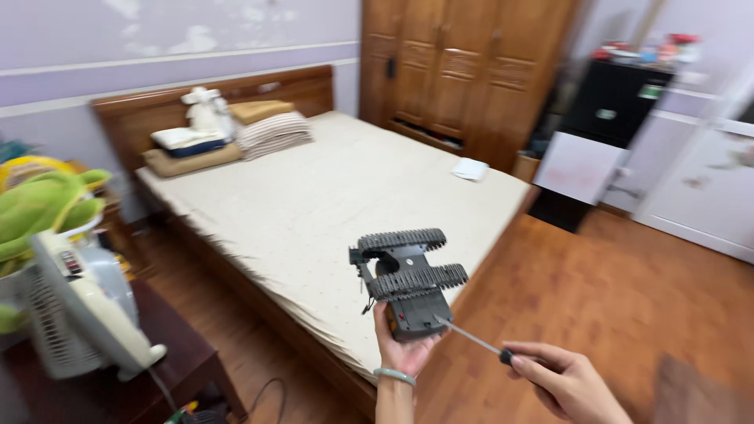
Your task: The person retrieves a toy excavator from a shelf, searches through a drawer for tools, and uses a screwdriver to open the battery compartment. They remove the battery and place the toy on the bed, then return to the drawer to search for additional items.
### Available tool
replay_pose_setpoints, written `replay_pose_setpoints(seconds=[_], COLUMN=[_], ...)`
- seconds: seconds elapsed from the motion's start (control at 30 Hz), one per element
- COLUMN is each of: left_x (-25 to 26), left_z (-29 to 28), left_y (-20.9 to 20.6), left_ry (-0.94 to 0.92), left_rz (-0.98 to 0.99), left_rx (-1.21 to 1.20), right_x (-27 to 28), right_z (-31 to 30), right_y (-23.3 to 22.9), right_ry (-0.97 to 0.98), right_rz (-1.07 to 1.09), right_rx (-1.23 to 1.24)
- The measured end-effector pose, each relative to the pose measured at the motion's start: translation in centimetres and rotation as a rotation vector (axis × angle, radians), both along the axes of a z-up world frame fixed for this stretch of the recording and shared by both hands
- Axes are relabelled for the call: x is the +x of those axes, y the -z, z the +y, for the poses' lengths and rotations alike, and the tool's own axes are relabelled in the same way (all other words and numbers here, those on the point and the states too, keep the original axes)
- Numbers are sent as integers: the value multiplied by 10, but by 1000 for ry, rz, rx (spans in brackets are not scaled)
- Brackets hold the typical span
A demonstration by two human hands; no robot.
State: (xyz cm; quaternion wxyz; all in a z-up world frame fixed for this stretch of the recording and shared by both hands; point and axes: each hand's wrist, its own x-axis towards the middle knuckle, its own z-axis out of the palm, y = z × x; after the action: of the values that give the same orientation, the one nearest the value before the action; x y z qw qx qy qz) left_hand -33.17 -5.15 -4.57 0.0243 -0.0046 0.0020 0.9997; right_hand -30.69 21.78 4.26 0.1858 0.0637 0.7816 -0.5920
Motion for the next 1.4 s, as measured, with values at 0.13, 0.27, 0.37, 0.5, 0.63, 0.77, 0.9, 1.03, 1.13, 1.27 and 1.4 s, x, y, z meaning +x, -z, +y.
replay_pose_setpoints(seconds=[0.13,0.27,0.37,0.5,0.63,0.77,0.9,1.03,1.13,1.27,1.4], left_x=[-36,-60,-82,-100,-113,-100,-88,-84,-89,-104,-117], left_z=[-29,-59,-81,-105,-133,-154,-188,-234,-278,-356,-418], left_y=[7,13,19,33,47,60,70,88,104,115,126], left_ry=[-29,-138,-237,-355,-462,-532,-657,-694,-699,-683,-648], left_rz=[-16,38,2,-92,-216,-112,-207,-215,-244,-228,-68], left_rx=[-55,-193,-299,-288,-206,-129,-137,-133,-125,-124,-158], right_x=[-80,-153,-202,-259,-297,-313,-325,-332,-340,-362,-371], right_z=[-10,-37,-75,-126,-183,-230,-288,-348,-392,-463,-528], right_y=[-2,-7,-11,-22,-37,-46,-45,-27,-10,-6,-6], right_ry=[-141,-297,-489,-669,-962,-1032,-1069,-1139,-1180,-1269,-1167], right_rz=[86,63,144,3,211,185,194,201,231,356,379], right_rx=[118,214,322,380,469,506,558,594,611,520,390])
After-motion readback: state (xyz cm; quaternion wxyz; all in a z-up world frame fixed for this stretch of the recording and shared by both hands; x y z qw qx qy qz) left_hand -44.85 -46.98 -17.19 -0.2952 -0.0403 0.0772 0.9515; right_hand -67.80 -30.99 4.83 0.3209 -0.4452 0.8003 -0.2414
